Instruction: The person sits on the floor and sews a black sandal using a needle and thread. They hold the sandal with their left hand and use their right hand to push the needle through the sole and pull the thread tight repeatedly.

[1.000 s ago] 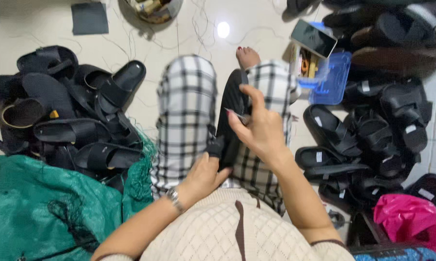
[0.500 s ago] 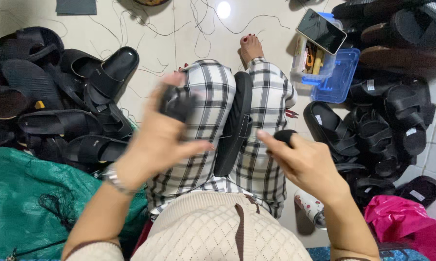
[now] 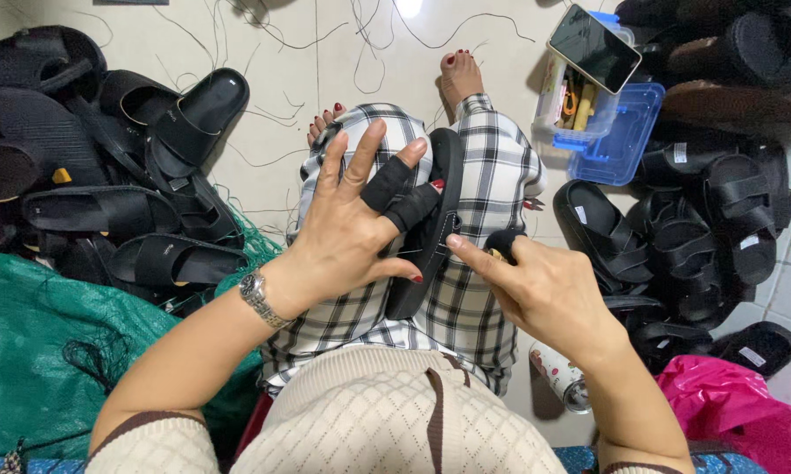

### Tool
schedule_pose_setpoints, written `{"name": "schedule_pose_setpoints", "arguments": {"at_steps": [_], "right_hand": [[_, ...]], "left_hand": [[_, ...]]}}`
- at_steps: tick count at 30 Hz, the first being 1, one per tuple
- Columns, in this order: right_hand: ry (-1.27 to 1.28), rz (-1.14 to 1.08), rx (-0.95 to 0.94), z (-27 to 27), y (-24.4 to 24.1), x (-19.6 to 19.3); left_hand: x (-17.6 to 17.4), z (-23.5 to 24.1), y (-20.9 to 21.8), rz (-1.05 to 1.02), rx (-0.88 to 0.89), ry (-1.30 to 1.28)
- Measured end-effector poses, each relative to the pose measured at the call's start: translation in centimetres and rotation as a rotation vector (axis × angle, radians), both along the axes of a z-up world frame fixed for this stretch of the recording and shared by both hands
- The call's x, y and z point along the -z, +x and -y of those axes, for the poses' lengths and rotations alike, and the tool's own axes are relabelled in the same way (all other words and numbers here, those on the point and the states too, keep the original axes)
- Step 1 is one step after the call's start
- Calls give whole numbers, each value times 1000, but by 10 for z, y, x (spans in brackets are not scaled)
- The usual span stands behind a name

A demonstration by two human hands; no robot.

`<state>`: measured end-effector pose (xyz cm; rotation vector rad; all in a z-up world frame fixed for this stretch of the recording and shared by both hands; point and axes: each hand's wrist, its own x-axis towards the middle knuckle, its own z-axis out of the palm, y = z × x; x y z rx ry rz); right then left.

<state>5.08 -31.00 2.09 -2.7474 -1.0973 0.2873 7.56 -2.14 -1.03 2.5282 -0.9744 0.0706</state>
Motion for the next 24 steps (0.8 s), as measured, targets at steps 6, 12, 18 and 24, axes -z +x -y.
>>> {"name": "schedule_pose_setpoints", "arguments": {"at_steps": [6, 12, 18, 24], "right_hand": [[-112, 34, -15, -12, -1, -23], [-85, 50, -41, -18, 3, -22], [-15, 43, -35, -27, 7, -10], [147, 155, -63, -26, -6, -8]], "left_hand": [[-2, 4, 3, 4, 18, 13], [10, 6, 8, 126, 58, -110], [11, 6, 10, 159, 52, -141], [30, -3, -18, 97, -49, -92]]}}
